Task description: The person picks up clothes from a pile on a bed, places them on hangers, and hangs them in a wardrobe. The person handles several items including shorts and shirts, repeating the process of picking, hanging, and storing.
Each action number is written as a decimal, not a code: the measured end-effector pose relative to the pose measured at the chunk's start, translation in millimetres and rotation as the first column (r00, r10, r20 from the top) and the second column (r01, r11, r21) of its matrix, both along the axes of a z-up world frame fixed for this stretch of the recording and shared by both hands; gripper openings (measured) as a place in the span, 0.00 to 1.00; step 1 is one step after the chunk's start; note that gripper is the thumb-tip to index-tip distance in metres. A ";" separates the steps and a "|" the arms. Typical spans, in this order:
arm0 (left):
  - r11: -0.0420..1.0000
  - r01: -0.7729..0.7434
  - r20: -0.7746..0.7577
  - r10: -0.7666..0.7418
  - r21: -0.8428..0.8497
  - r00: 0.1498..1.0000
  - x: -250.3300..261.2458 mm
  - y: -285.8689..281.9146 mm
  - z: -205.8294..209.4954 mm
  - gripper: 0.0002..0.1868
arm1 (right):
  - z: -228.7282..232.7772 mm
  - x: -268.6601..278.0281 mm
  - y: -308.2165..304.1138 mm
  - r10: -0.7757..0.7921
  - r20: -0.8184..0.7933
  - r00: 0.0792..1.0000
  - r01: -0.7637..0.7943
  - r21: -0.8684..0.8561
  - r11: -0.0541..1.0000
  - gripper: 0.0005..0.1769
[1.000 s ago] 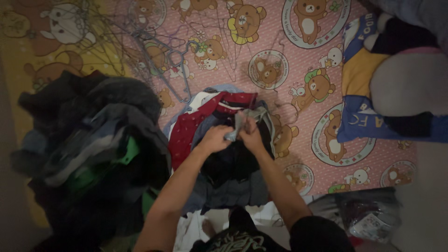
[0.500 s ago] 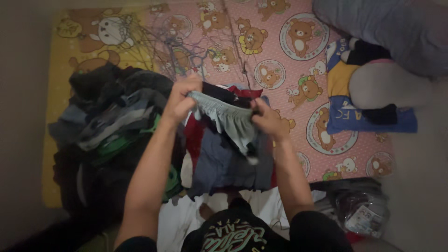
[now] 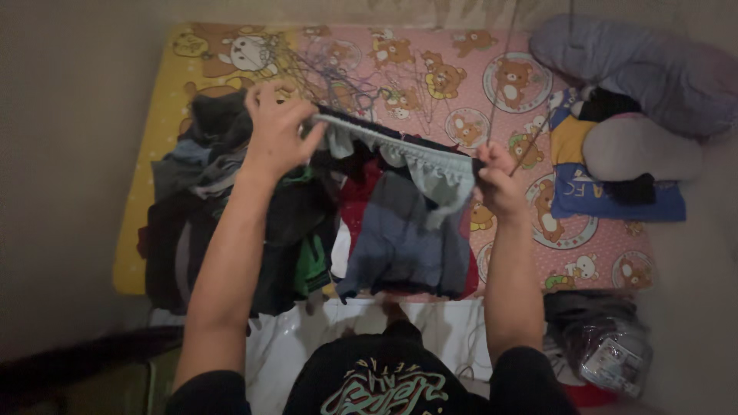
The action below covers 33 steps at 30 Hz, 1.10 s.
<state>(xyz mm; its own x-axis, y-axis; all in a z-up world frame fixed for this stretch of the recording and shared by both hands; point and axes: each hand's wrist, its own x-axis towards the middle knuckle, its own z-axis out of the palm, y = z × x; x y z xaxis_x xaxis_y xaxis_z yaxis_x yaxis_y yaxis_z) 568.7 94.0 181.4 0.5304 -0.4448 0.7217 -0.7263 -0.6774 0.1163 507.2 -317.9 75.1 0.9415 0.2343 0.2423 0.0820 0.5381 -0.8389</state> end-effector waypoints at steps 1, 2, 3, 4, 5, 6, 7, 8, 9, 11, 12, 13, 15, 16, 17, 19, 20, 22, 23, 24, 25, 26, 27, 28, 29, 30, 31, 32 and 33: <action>0.999 0.013 -0.061 -0.016 -0.048 0.998 -6.4 5.1 -0.3 0.10 | 0.7 -10.1 3.4 0.020 0.038 0.999 -0.021 0.030 0.999 0.12; 0.996 0.014 -0.137 -0.026 -0.089 0.990 -14.2 10.6 -1.3 0.12 | 1.0 -19.1 7.3 -0.007 0.032 0.999 0.006 0.039 0.999 0.12; 0.991 0.015 -0.212 -0.043 -0.130 0.976 -19.4 12.9 -1.0 0.13 | 2.4 -26.8 9.1 -0.037 0.025 0.999 0.036 0.048 0.998 0.12; 0.985 0.015 -0.285 -0.063 -0.170 0.956 -24.5 14.2 -0.3 0.14 | 4.3 -33.0 10.0 -0.068 0.019 0.998 0.067 0.058 0.996 0.11; 0.972 0.053 -0.312 -0.124 -0.227 0.942 -30.7 17.0 0.7 0.13 | 5.6 -39.1 11.7 -0.049 0.011 0.999 0.048 0.033 0.998 0.09; 0.955 0.089 -0.335 -0.185 -0.284 0.924 -37.5 19.7 2.2 0.13 | 7.3 -44.8 11.6 -0.030 0.003 1.000 0.030 0.009 1.000 0.08; 0.933 0.117 -0.360 -0.245 -0.342 0.900 -44.9 21.6 4.4 0.12 | 9.0 -50.4 10.4 -0.009 -0.013 1.000 0.008 -0.015 1.000 0.08; 0.928 0.134 -0.381 -0.271 -0.348 0.884 -50.8 22.6 7.9 0.12 | 11.2 -54.7 7.0 0.067 -0.030 0.997 -0.069 -0.071 0.995 0.11; 0.923 0.150 -0.399 -0.294 -0.355 0.868 -57.5 23.6 11.6 0.11 | 13.1 -58.0 2.0 0.144 -0.049 0.988 -0.149 -0.125 0.981 0.14; 0.914 0.207 -0.377 -0.339 -0.350 0.862 -72.1 24.3 20.4 0.11 | 15.8 -63.0 -7.0 0.282 -0.110 0.953 -0.300 -0.221 0.928 0.20; 0.909 0.249 -0.337 -0.362 -0.335 0.869 -78.6 23.4 25.6 0.11 | 16.5 -63.7 -9.4 0.342 -0.150 0.928 -0.370 -0.261 0.891 0.22; 0.902 0.292 -0.293 -0.386 -0.317 0.875 -83.5 21.3 31.2 0.12 | 16.8 -63.0 -9.8 0.396 -0.188 0.899 -0.437 -0.299 0.848 0.24; 0.900 0.346 -0.275 -0.415 -0.266 0.867 -94.5 16.7 37.6 0.14 | 15.8 -66.1 -8.0 0.383 -0.102 0.918 -0.383 -0.473 0.793 0.22; 0.896 0.373 -0.269 -0.431 -0.242 0.861 -100.2 15.6 39.0 0.16 | 14.4 -69.5 -6.8 0.379 -0.059 0.923 -0.347 -0.552 0.758 0.22; 0.898 0.373 -0.257 -0.428 -0.234 0.867 -103.7 13.2 41.6 0.16 | 13.2 -72.1 -7.9 0.349 -0.070 0.935 -0.326 -0.559 0.763 0.24; 0.901 0.375 -0.226 -0.420 -0.217 0.879 -105.2 10.0 46.5 0.15 | 9.2 -72.6 -12.8 0.286 -0.083 0.955 -0.280 -0.575 0.769 0.28; 0.903 0.363 -0.223 -0.412 -0.230 0.884 -104.5 10.2 48.1 0.15 | 4.9 -70.3 -16.2 0.318 -0.119 0.941 -0.334 -0.492 0.804 0.33; 0.908 0.329 -0.225 -0.388 -0.259 0.894 -107.3 13.5 46.4 0.13 | -11.8 -67.3 -25.7 0.397 -0.187 0.899 -0.437 -0.308 0.845 0.44; 0.918 0.294 -0.227 -0.357 -0.268 0.906 -106.0 15.4 45.5 0.13 | -21.5 -64.4 -31.6 0.377 -0.220 0.900 -0.430 -0.308 0.849 0.46; 0.925 0.258 -0.230 -0.325 -0.277 0.917 -104.8 17.2 44.3 0.12 | -31.6 -63.5 -38.1 0.356 -0.252 0.900 -0.423 -0.308 0.852 0.48; 0.932 0.220 -0.231 -0.290 -0.287 0.929 -104.3 20.0 44.1 0.12 | -39.7 -61.5 -45.5 0.337 -0.283 0.898 -0.419 -0.310 0.853 0.50; 0.932 0.211 -0.238 -0.285 -0.295 0.928 -102.1 23.8 45.9 0.12 | -45.7 -57.9 -52.7 0.289 -0.320 0.902 -0.392 -0.330 0.859 0.51; 0.932 0.196 -0.251 -0.277 -0.304 0.928 -101.6 28.1 47.3 0.11 | -51.3 -55.5 -58.0 0.242 -0.360 0.901 -0.370 -0.348 0.861 0.51; 0.932 0.181 -0.263 -0.269 -0.314 0.927 -102.9 30.8 48.3 0.11 | -55.0 -53.9 -62.5 0.194 -0.398 0.897 -0.349 -0.368 0.862 0.52; 0.926 0.179 -0.293 -0.282 -0.331 0.914 -104.0 31.8 51.2 0.11 | -55.7 -52.3 -66.3 0.211 -0.373 0.903 -0.362 -0.399 0.842 0.52; 0.921 0.177 -0.322 -0.295 -0.348 0.900 -105.6 32.5 55.1 0.11 | -54.5 -51.7 -69.2 0.229 -0.348 0.909 -0.372 -0.430 0.822 0.53; 0.913 0.177 -0.351 -0.312 -0.367 0.883 -107.3 31.8 58.7 0.10 | -51.6 -50.6 -71.0 0.244 -0.325 0.914 -0.379 -0.462 0.802 0.54; 0.919 0.194 -0.352 -0.317 -0.342 0.881 -109.8 30.8 62.7 0.11 | -47.4 -46.7 -70.0 0.238 -0.321 0.917 -0.376 -0.494 0.784 0.54; 0.924 0.214 -0.354 -0.325 -0.317 0.877 -112.1 28.6 67.1 0.11 | -41.9 -43.0 -68.1 0.230 -0.315 0.921 -0.371 -0.525 0.766 0.54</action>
